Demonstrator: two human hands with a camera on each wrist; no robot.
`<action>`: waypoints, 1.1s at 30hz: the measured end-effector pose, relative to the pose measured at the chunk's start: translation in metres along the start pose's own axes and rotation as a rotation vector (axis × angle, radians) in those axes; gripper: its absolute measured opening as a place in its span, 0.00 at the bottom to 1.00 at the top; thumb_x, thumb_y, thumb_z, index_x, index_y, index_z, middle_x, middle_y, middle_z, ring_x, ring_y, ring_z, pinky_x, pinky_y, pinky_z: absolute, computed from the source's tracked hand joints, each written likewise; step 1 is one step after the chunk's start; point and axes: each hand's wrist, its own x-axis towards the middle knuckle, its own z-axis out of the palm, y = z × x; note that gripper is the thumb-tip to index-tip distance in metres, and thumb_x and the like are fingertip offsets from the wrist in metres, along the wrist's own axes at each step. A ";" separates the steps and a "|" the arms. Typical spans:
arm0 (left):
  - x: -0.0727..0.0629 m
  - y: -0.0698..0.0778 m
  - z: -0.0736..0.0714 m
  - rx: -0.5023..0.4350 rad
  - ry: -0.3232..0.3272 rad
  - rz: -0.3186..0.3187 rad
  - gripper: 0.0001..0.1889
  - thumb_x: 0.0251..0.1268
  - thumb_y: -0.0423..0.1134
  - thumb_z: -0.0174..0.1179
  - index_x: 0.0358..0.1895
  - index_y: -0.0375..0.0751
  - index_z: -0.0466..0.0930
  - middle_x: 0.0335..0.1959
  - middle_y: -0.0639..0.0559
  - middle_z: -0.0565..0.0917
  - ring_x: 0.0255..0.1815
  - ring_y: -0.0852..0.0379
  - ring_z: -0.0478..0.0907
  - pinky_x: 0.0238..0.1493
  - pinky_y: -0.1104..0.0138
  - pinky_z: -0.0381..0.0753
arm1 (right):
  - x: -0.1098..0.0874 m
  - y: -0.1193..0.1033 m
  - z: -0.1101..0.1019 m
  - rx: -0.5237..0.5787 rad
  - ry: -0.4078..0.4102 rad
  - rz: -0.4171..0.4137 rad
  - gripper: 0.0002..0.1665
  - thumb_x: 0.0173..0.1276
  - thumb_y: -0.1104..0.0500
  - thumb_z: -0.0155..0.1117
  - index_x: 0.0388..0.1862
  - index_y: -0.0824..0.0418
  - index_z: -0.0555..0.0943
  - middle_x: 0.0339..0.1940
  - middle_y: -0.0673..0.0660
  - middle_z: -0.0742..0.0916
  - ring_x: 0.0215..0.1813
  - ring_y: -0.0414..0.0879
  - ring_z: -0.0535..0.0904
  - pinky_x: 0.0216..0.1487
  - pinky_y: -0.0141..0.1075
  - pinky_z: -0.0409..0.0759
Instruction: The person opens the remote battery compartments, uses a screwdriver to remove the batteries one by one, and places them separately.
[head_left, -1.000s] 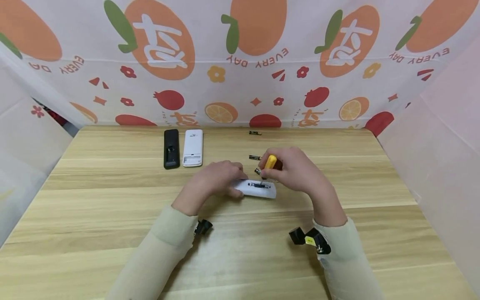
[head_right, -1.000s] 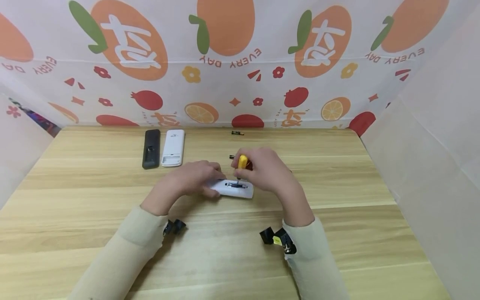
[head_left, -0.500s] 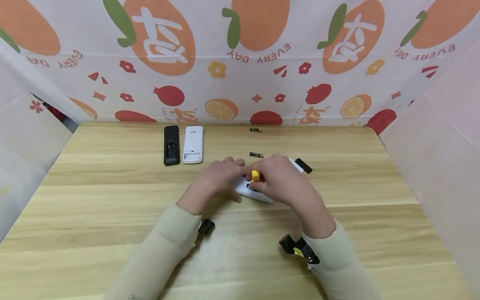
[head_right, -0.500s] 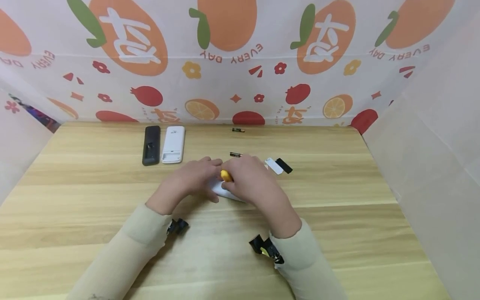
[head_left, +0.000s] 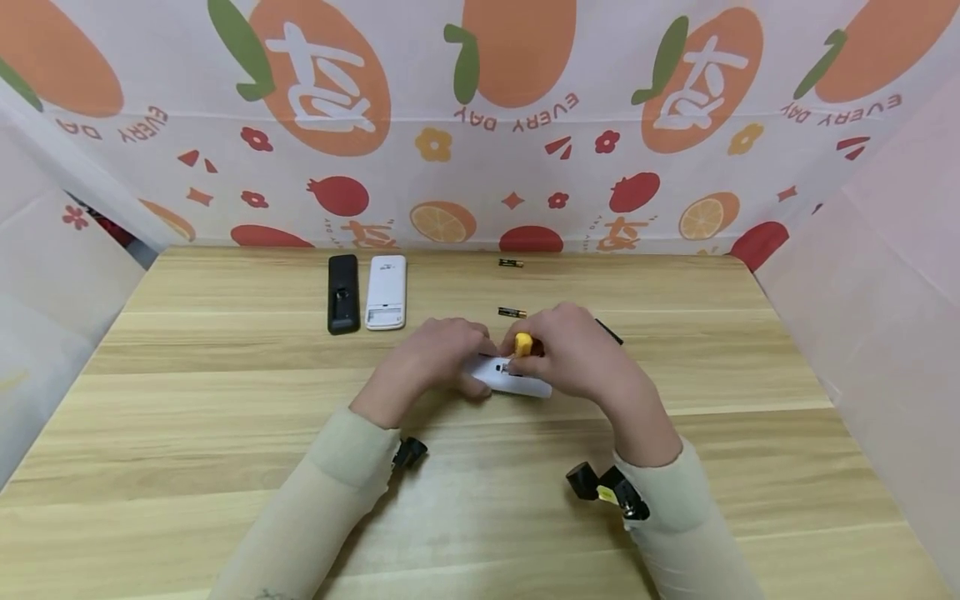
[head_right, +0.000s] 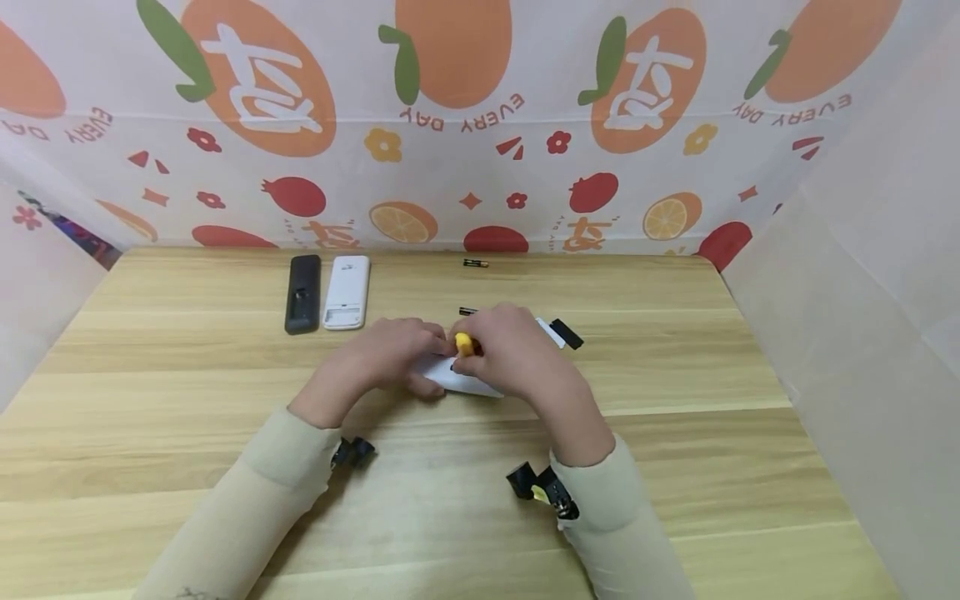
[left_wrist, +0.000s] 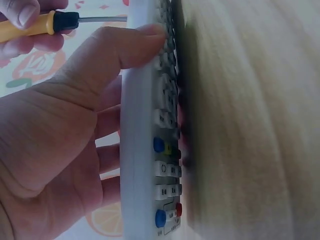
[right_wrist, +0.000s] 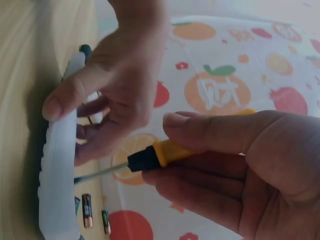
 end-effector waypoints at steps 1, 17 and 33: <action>0.001 0.000 0.000 0.001 -0.006 0.002 0.25 0.53 0.53 0.74 0.55 0.51 0.86 0.46 0.58 0.83 0.41 0.58 0.75 0.46 0.58 0.78 | 0.000 0.003 -0.001 0.014 -0.002 0.003 0.08 0.62 0.56 0.75 0.41 0.51 0.89 0.34 0.44 0.87 0.37 0.43 0.78 0.41 0.37 0.77; 0.002 -0.003 0.000 0.017 -0.019 0.033 0.24 0.56 0.54 0.72 0.55 0.50 0.85 0.52 0.53 0.83 0.45 0.55 0.78 0.49 0.57 0.79 | 0.013 0.060 -0.004 0.506 0.005 0.129 0.06 0.64 0.61 0.72 0.40 0.55 0.85 0.38 0.54 0.87 0.36 0.52 0.83 0.42 0.50 0.84; 0.004 0.001 0.001 0.033 0.023 0.000 0.21 0.48 0.50 0.77 0.47 0.52 0.84 0.43 0.59 0.81 0.43 0.56 0.76 0.47 0.54 0.79 | 0.010 -0.006 0.007 -0.048 -0.040 0.010 0.04 0.63 0.58 0.73 0.34 0.50 0.84 0.27 0.45 0.83 0.34 0.45 0.76 0.40 0.39 0.75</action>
